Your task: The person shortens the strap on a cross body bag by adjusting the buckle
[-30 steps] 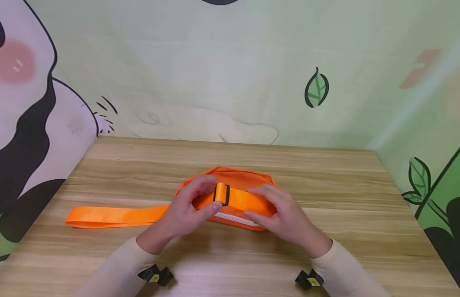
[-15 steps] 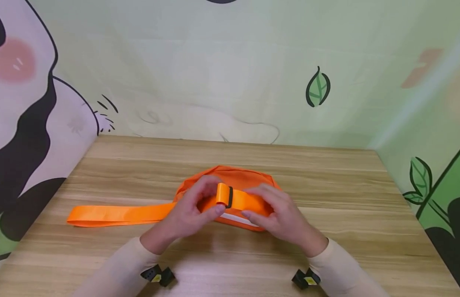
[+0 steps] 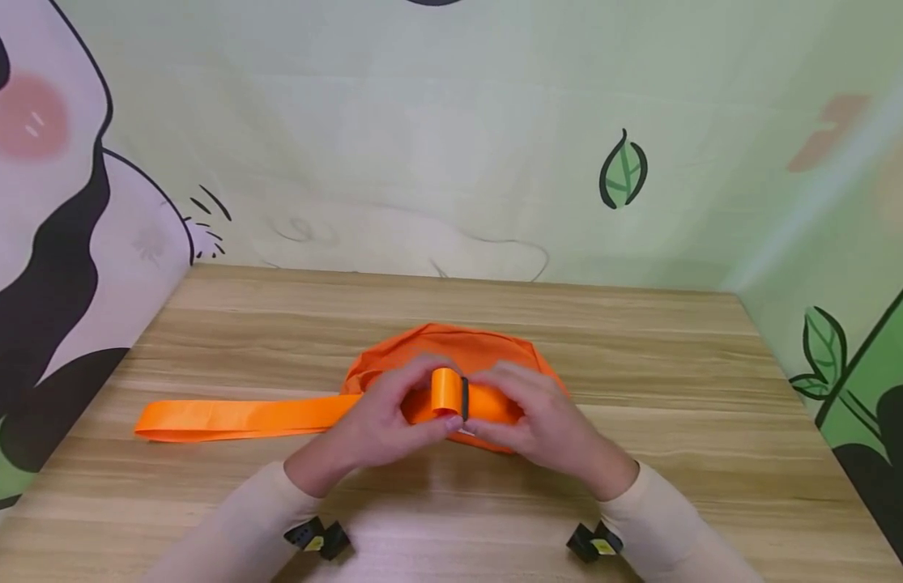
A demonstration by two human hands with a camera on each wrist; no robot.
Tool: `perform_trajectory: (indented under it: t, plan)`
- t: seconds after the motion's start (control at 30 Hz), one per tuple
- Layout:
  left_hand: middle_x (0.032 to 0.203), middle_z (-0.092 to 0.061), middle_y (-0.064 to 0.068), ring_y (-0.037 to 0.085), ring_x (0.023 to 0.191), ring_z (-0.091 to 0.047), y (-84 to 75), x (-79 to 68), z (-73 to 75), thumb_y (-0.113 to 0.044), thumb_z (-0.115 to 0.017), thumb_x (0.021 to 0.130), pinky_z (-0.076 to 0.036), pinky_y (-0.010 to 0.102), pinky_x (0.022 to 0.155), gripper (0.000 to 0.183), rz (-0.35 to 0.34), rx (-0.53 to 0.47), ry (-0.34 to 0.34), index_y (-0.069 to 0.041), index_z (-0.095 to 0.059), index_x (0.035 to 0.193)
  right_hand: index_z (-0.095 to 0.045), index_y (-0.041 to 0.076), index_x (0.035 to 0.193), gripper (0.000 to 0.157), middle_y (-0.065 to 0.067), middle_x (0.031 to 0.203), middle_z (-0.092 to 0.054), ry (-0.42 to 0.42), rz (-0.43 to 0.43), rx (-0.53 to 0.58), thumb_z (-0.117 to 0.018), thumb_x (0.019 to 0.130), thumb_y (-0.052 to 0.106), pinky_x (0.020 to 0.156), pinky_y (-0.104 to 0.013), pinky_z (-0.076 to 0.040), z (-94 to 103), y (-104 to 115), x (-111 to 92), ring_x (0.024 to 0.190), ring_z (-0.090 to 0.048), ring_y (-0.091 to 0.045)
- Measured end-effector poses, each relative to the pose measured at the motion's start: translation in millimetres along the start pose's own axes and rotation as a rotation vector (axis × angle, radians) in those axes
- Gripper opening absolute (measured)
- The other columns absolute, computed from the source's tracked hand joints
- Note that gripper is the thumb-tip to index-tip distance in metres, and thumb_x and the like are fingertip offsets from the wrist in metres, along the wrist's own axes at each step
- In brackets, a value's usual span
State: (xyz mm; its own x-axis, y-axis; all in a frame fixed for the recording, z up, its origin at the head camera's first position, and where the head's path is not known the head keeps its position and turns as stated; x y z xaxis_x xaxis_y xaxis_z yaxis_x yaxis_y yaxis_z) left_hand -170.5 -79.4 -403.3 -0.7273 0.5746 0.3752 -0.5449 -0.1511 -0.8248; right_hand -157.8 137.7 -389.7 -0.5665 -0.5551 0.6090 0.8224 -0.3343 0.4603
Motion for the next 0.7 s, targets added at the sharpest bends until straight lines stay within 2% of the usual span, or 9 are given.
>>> perform_trajectory:
  t: [0.1,0.23,0.4,0.47,0.57,0.7]
  plan:
    - [0.110,-0.070,0.000,0.017,0.097,-0.066,-0.2,1.1,-0.2,-0.011,-0.084,0.093,-0.059,0.029,0.086,0.041,-0.009,0.013,-0.012,-0.015,-0.064,0.129,-0.073,0.007,0.125,0.048,-0.003,0.112,-0.077,0.011,-0.011,-0.023,-0.095,0.084,0.018,0.078,-0.027,-0.056,0.7,-0.1,-1.1,0.097,-0.067,-0.016]
    - [0.109,-0.070,0.002,0.018,0.097,-0.065,-0.4,1.5,3.1,-0.009,-0.083,0.093,-0.058,0.029,0.086,0.038,0.000,-0.018,-0.038,-0.014,-0.065,0.127,-0.072,0.007,0.127,0.054,-0.005,0.121,-0.078,0.019,-0.040,-0.064,-0.097,0.080,0.016,0.088,-0.034,-0.061,4.8,-1.4,-4.9,0.107,-0.071,-0.021]
    - [0.103,-0.068,0.005,0.020,0.092,-0.066,1.3,-0.7,10.1,-0.001,-0.080,0.093,-0.059,0.030,0.083,0.039,-0.009,-0.072,-0.063,-0.012,-0.064,0.126,-0.072,0.006,0.126,0.053,-0.005,0.118,-0.078,0.007,-0.078,-0.036,-0.096,0.079,0.011,0.091,-0.031,-0.062,11.0,-6.8,-11.0,0.105,-0.071,-0.020]
    - [0.101,-0.069,0.006,0.019,0.089,-0.066,2.6,-1.5,11.2,0.000,-0.079,0.093,-0.059,0.030,0.081,0.040,-0.008,-0.075,-0.057,-0.010,-0.063,0.128,-0.072,0.006,0.127,0.050,-0.005,0.116,-0.077,-0.005,-0.067,-0.016,-0.094,0.082,0.011,0.091,-0.029,-0.061,12.2,-9.1,-13.2,0.101,-0.071,-0.018]
    - [0.099,-0.071,0.008,0.018,0.087,-0.066,5.2,-2.6,10.8,0.000,-0.080,0.093,-0.060,0.029,0.078,0.044,0.030,-0.093,-0.044,-0.007,-0.060,0.131,-0.072,0.006,0.126,0.042,-0.005,0.114,-0.077,-0.018,-0.042,-0.008,-0.088,0.093,0.026,0.092,-0.026,-0.060,12.3,-11.7,-15.4,0.100,-0.070,-0.017]
    - [0.100,-0.072,0.012,0.018,0.087,-0.067,7.6,-4.3,9.3,0.000,-0.083,0.092,-0.061,0.028,0.078,0.047,0.097,-0.108,-0.040,-0.003,-0.058,0.132,-0.072,0.005,0.126,0.045,-0.005,0.113,-0.077,-0.023,-0.022,0.003,-0.076,0.101,0.042,0.090,-0.024,-0.059,10.3,-12.1,-15.1,0.100,-0.070,-0.017]
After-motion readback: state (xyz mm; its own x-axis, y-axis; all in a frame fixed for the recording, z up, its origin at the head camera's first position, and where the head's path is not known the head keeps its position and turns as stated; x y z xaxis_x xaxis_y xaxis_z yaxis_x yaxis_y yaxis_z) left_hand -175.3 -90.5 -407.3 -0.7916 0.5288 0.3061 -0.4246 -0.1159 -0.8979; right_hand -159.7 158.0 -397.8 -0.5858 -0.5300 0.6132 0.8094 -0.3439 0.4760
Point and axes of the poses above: each hand's wrist, its own x-axis towards the middle knuckle, its own z-axis out of the back of the hand, y = z × x, the point moved 3 cm from there along x, towards the middle knuckle
